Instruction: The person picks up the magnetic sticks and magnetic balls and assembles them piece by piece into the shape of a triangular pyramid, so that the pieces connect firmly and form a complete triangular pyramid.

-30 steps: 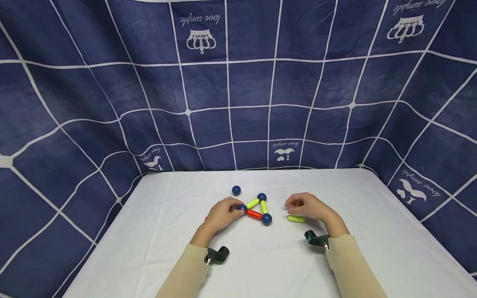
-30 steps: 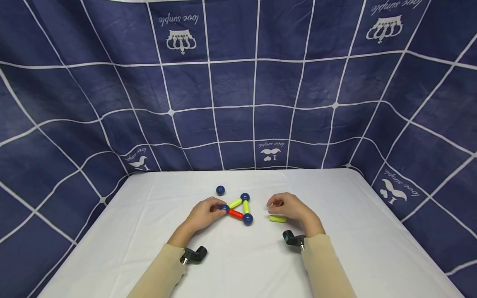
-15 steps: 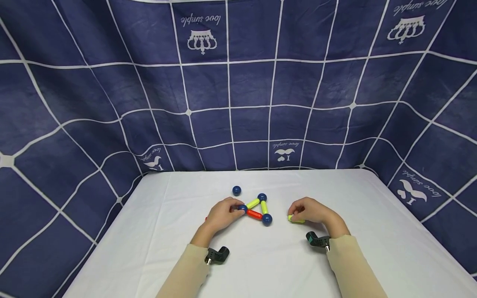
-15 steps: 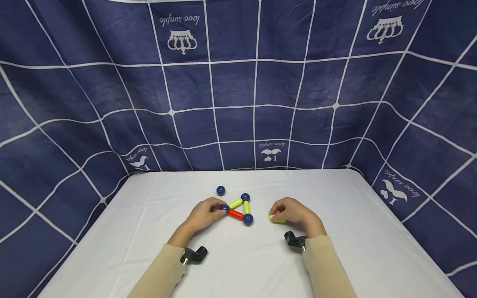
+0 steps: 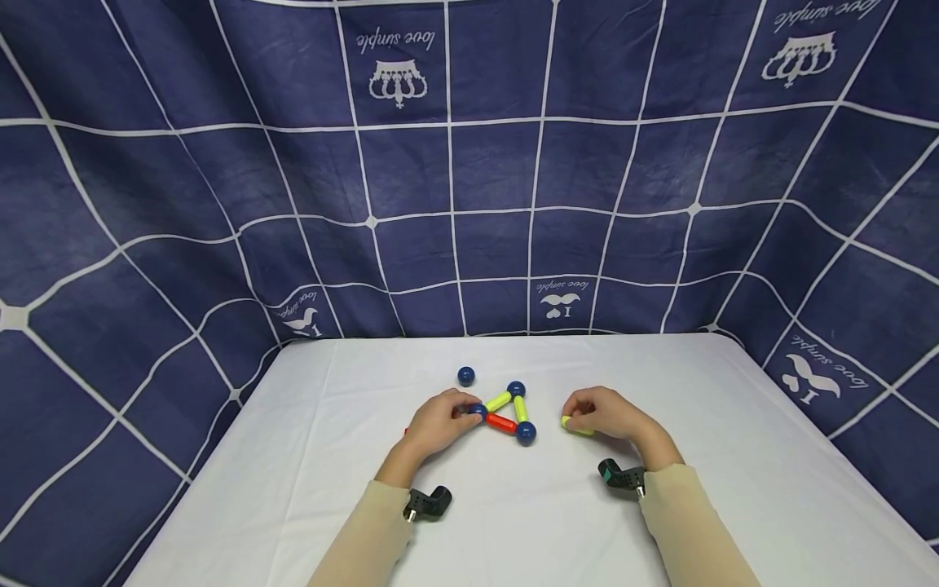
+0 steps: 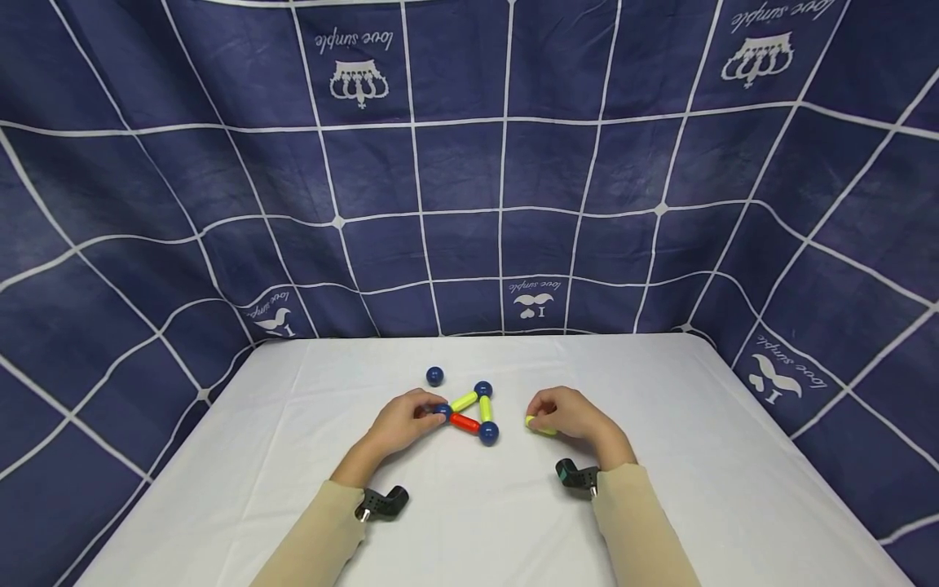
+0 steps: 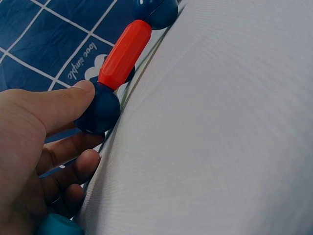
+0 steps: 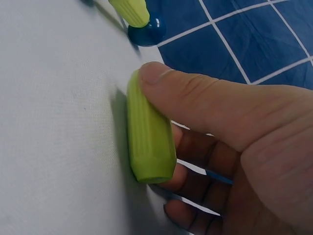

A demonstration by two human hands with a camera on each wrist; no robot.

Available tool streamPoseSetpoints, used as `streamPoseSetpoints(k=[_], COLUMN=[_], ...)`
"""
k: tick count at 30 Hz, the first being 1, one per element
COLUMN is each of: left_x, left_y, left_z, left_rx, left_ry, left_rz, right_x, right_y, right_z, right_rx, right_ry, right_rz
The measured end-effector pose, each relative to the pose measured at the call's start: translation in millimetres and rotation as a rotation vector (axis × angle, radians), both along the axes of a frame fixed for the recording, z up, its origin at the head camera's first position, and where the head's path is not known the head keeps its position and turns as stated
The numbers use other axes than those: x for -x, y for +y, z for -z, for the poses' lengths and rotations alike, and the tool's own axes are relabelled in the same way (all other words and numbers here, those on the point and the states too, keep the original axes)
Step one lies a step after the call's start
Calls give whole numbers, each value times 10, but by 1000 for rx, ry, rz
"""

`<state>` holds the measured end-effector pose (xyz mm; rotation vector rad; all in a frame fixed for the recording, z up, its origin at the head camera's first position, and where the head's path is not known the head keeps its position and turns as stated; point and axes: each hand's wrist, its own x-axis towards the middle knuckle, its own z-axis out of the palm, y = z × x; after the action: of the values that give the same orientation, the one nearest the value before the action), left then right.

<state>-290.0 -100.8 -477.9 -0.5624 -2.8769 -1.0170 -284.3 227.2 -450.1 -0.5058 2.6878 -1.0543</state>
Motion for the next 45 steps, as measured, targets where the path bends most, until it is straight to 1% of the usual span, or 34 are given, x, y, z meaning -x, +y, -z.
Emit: streamPoseSetpoints(k=[8,14,17,25,33,35,39,42,45], left_x=[-7,-4,0,0,-11,-15,-13,-6,-3], left_y=[5,3,0,-4,-17,-16,-11,-4,-4], left_z=[-3,7,14,17,15,9,6,4,3], left_rx=[0,1,8,26,39,38,22,0,-6], left_ry=[8,2,8,19,50,44,19,0,-5], left_rz=[7,8,14,32,62,60,43,22,10], right_x=[34,64,63,32,26,20,3,-7,-11], right_y=[-92,-180,-217,-325,-441,-474,-542,-580,-604], right_z=[54,92,86,38,28,19,2,-1,15], right_rx=[55,50,69,142,222,241,272,286,291], right_ry=[60,107,140,257,383,390,372,372,385], right_rz=[48,81,99,125,215,234,251,248,236])
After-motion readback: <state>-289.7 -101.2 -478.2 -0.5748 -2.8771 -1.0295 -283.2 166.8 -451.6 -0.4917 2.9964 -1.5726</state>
